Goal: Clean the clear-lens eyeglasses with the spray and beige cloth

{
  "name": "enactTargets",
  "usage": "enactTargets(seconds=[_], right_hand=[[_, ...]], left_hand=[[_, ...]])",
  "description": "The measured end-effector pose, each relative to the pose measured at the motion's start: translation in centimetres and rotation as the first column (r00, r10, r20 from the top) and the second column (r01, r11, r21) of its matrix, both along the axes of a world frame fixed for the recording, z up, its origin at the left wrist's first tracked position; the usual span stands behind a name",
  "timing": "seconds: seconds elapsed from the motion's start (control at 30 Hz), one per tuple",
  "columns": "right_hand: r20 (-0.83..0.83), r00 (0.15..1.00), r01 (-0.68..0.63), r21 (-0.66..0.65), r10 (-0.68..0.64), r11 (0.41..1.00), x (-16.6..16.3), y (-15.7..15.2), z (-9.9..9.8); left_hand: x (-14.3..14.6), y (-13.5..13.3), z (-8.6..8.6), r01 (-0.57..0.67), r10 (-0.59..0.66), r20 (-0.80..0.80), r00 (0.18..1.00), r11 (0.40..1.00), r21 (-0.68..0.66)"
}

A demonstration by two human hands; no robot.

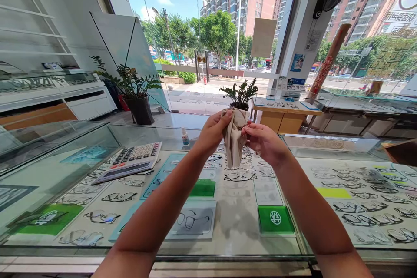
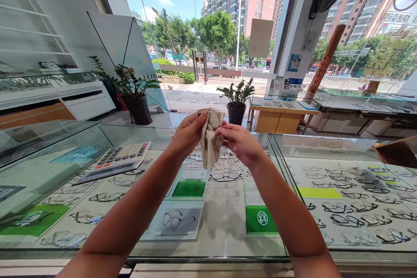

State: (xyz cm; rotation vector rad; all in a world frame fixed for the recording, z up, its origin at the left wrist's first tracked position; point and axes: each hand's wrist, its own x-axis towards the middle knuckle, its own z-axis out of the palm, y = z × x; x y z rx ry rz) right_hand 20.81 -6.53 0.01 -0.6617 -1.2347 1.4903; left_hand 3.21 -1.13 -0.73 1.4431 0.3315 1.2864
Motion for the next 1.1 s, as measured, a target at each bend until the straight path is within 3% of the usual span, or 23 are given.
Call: enactTargets(seconds=[0.1,0.2,0.3,0.37,0.43,0.5,0.6,0.7,0.8,0.93,1.1], right_hand=[[-0.002,1.0,0.008,-0.004,-0.008,1.0,0.4,0.3,0.1],[-0.016,1.0,-0.007,-0.001,0.007,1.0,0.4,0.4,-0.1],[-0.04,0.999,-0.003,-0.004,0.003,1.0,-0.2,0.4,-0.4],[-0.043,0.999,-0.015,-0.008,0.015,1.0,-0.9,0.3,-0.7],[-0.054,0.998,-0.019,-0.009,0.019,1.0,-1.6,0.2,-0.9],[-0.072,0.997,0.009,-0.009,-0.01,1.0,-2.0,0.2,-1.1],[-0.082,0.993,0.079,-0.012,-0.08,0.997,-1.9,0.7,-1.2],[-0.101,0.979,0.178,-0.012,-0.179,0.984,-0.8,1.4,-1.2],[-0.115,0.946,0.307,0.009,-0.304,0.952,0.7,2.0,-1.0],[-0.142,0.9,0.42,0.028,-0.412,0.907,2.2,2.1,-0.4],[-0.172,0.882,0.448,0.025,-0.438,0.894,2.4,1.7,0.1]], left_hand=[[-0.3,-0.2,0.3,0.093,-0.092,-0.054,0.994,0.996,0.012],[-0.2,-0.6,0.5,0.091,-0.088,-0.089,0.992,0.995,0.036],[0.5,-0.8,0.2,-0.089,0.091,-0.043,0.995,0.994,0.057],[1.0,-0.7,-0.2,-0.247,0.247,0.003,0.969,0.967,0.061],[1.3,-0.6,-0.4,-0.326,0.325,0.029,0.945,0.945,0.024],[1.4,-0.2,-0.6,-0.292,0.295,0.033,0.955,0.954,-0.064],[1.4,0.5,-0.7,-0.135,0.145,0.034,0.989,0.971,-0.196],[1.1,1.0,-0.5,0.007,-0.006,0.004,1.0,0.967,-0.254],[0.8,0.6,-0.3,0.077,-0.115,-0.129,0.985,0.961,-0.264],[1.0,-0.3,-0.5,0.014,-0.059,-0.286,0.956,0.988,-0.156],[1.6,0.0,-1.3,-0.09,0.071,-0.255,0.964,0.994,-0.063]])
